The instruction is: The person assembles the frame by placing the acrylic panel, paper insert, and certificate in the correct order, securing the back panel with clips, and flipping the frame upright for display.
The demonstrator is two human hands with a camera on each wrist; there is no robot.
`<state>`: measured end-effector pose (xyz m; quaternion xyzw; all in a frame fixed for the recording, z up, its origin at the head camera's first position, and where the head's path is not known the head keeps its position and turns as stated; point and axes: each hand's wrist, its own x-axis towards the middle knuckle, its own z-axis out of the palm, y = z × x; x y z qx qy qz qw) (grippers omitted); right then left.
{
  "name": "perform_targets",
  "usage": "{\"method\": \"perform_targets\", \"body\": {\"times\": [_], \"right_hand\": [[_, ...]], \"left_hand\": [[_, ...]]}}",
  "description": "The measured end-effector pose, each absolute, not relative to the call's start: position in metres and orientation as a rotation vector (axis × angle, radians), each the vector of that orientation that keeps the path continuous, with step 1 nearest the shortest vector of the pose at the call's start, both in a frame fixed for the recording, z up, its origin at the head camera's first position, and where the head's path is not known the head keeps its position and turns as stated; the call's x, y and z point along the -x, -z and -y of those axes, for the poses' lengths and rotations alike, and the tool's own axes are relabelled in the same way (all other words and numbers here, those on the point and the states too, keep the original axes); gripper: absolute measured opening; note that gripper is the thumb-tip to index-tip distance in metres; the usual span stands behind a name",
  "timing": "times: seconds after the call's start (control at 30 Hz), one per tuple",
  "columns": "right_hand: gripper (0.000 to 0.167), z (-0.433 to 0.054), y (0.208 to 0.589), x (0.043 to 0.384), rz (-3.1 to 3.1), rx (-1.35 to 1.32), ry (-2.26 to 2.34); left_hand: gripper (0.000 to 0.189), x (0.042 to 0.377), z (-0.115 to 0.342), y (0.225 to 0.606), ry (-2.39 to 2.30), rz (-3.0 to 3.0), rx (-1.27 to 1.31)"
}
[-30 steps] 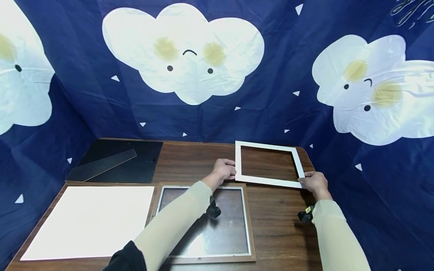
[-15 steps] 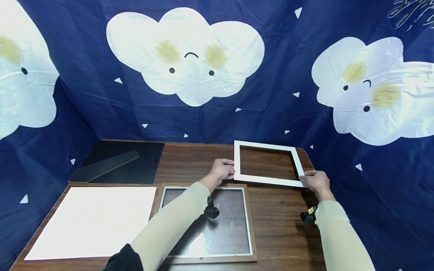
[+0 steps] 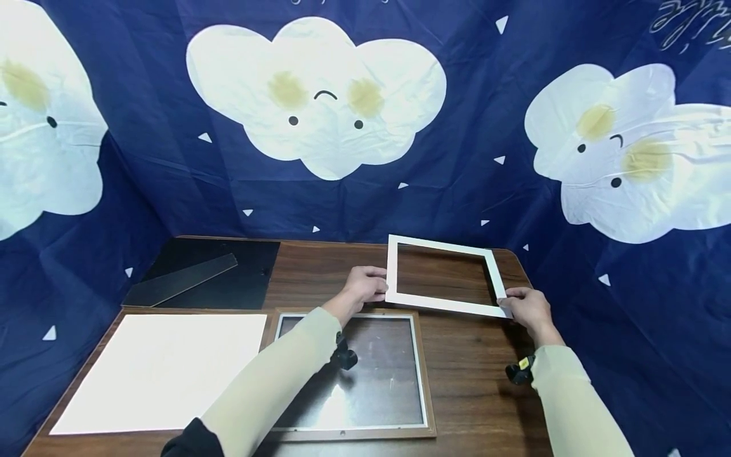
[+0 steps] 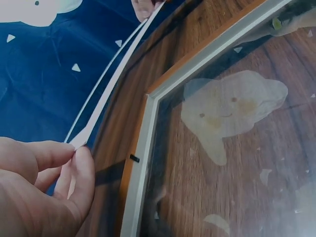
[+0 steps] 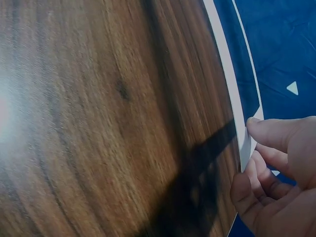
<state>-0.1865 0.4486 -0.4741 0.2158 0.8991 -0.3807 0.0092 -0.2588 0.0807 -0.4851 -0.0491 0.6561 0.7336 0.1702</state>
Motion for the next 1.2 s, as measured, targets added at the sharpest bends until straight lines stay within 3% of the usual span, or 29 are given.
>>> {"method": "perform_targets", "body": {"times": [1.2], "right_hand": [[0.048, -0.416, 0.470, 0.179, -2.712, -0.397, 1.413]], "left_hand": [[0.040, 0.233, -0.015, 0.477, -2.071, -1.883, 0.115]]}}
